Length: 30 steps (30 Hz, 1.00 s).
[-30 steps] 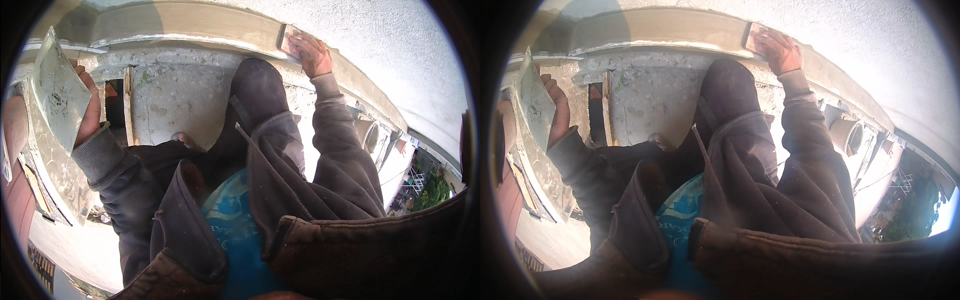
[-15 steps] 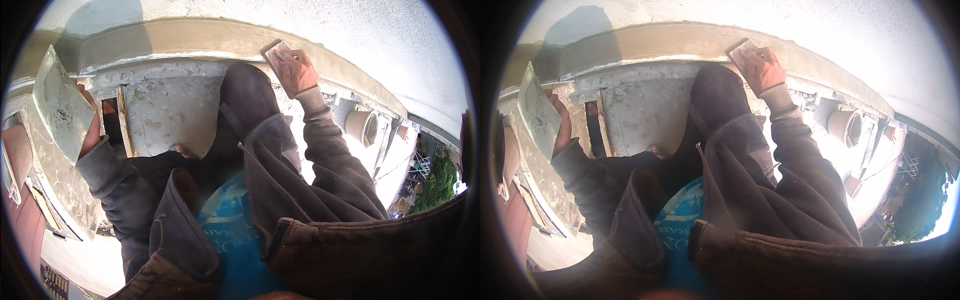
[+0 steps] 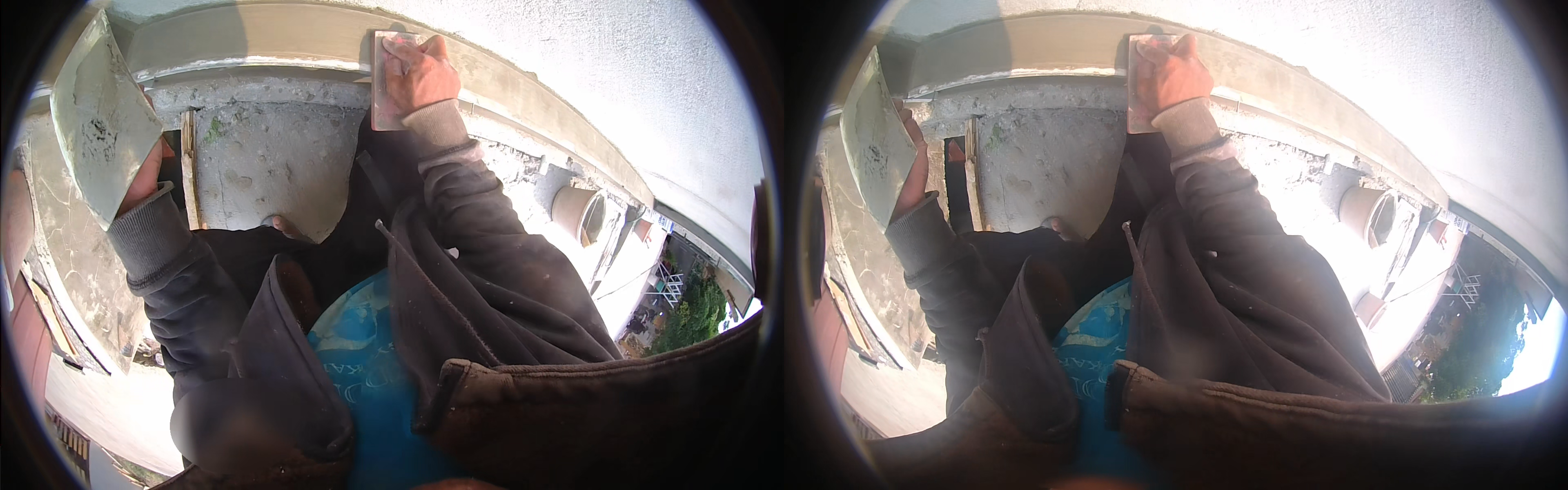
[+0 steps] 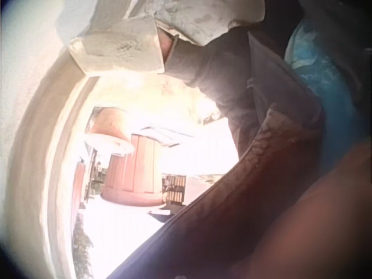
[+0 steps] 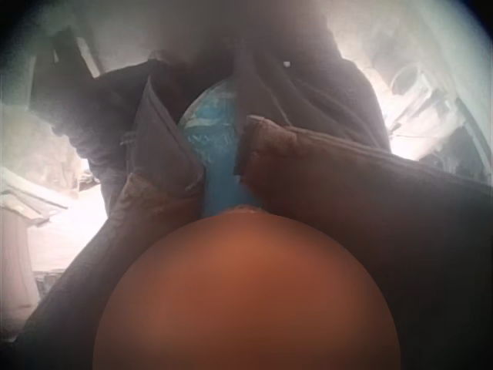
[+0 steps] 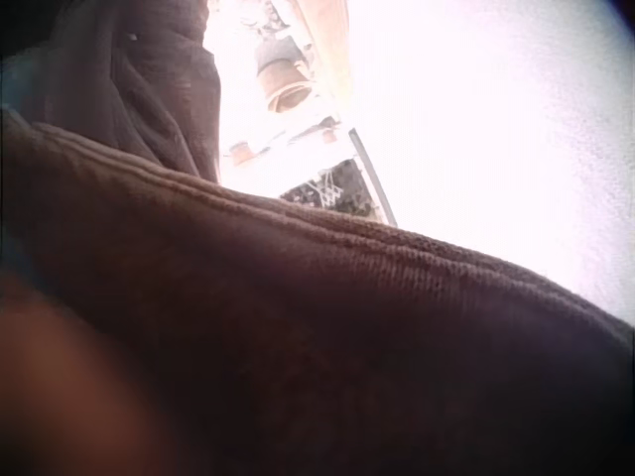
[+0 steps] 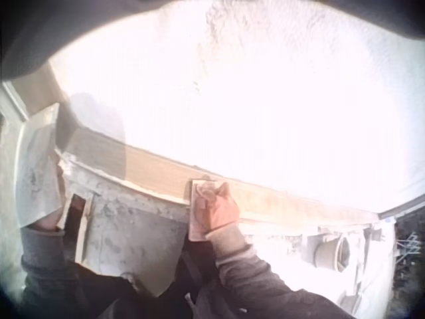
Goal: The person applies plaster to a curved wall section using a hawk and trowel. They repeatedly scoop plaster from the hawk and smooth it onto the wall surface, working along the curve.
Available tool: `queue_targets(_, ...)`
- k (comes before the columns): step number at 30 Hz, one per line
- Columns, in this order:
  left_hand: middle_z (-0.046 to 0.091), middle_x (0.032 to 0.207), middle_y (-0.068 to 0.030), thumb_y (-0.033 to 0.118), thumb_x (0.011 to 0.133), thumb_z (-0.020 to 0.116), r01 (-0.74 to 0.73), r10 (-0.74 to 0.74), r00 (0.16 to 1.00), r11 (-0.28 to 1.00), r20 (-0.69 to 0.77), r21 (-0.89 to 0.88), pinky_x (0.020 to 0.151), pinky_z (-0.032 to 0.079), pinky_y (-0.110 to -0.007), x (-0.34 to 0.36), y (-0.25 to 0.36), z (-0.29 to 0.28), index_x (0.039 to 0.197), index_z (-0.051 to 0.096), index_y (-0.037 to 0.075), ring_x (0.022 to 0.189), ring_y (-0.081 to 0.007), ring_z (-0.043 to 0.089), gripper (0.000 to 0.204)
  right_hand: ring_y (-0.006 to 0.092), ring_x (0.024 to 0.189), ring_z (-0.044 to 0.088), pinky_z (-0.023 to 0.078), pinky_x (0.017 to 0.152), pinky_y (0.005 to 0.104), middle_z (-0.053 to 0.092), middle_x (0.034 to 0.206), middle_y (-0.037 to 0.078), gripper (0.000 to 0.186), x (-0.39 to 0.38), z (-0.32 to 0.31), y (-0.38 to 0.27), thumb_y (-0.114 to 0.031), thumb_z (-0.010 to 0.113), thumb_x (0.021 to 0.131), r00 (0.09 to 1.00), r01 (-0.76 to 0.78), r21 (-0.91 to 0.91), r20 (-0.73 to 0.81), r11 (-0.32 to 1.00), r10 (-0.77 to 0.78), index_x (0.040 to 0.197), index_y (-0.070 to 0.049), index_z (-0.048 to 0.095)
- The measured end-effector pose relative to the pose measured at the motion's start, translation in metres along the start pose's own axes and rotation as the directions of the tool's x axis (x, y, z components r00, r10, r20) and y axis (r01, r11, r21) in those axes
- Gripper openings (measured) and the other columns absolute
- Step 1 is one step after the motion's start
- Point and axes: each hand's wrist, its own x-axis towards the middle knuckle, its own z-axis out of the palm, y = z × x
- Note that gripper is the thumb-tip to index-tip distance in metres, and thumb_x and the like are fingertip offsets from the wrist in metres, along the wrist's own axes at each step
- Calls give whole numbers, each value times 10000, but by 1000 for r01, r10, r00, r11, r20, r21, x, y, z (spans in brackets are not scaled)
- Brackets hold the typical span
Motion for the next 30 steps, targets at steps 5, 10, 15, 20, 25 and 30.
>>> queue_targets(5, 573, 1404, -160, 371, 1025, 522, -44, 40, 999, 979, -26, -199, 1043, 493, -511, -8, -6, 13, 1427, 511, 54, 1269, -323, 564, 512, 347, 897, 708, 574, 844, 473, 642, 1031, 148, 302, 4, -28, 28, -372, 674, 884, 981, -135, -113, 127, 984, 149, 1143, -263, 786)
queue_targets(10, 547, 1471, -130, 380, 1045, 495, -133, 125, 985, 989, -122, -62, 1111, 443, -491, 10, -22, 13, 1451, 511, 76, 1351, -317, 514, 507, 363, 907, 707, 575, 869, 466, 640, 1026, 154, 322, -3, -10, -3, -385, 677, 873, 988, -135, -53, 69, 989, 138, 1158, -281, 785)
queue_targets(15, 533, 1487, -130, 366, 1050, 489, -67, 462, 831, 635, -309, 770, 1116, 435, -476, 7, -16, 26, 1451, 513, 81, 1354, -317, 511, 493, 348, 985, 713, 570, 922, 432, 661, 1149, 170, 329, 29, -12, 37, -389, 672, 868, 953, -269, -171, 92, 948, 287, 1177, -339, 773)
queue_targets(20, 544, 1426, -159, 338, 1006, 577, -234, 443, 859, 786, -257, 573, 1114, 434, -427, 3, 2, 5, 1425, 508, 55, 1339, -283, 507, 510, 317, 1043, 710, 554, 971, 408, 671, 1234, 171, 334, 22, -24, 79, -409, 661, 875, 909, -389, -147, 97, 909, 405, 1164, -295, 784)
queue_targets(25, 546, 1404, -170, 360, 969, 637, -56, 385, 860, 725, -336, 686, 1099, 440, -375, 11, -23, 30, 1412, 501, 33, 1332, -256, 506, 567, 424, 953, 704, 568, 867, 504, 616, 1181, 231, 342, 44, 51, -13, -394, 634, 864, 966, -224, -71, 117, 972, 231, 1065, -174, 802)
queue_targets(30, 541, 1410, -167, 322, 975, 626, -87, 403, 874, 678, -270, 730, 1101, 440, -384, 19, -18, 14, 1420, 489, 32, 1323, -263, 511, 548, 376, 991, 712, 572, 925, 467, 614, 1233, 161, 340, 41, 34, 18, -467, 608, 900, 932, -321, -118, 140, 940, 336, 1148, -315, 782)
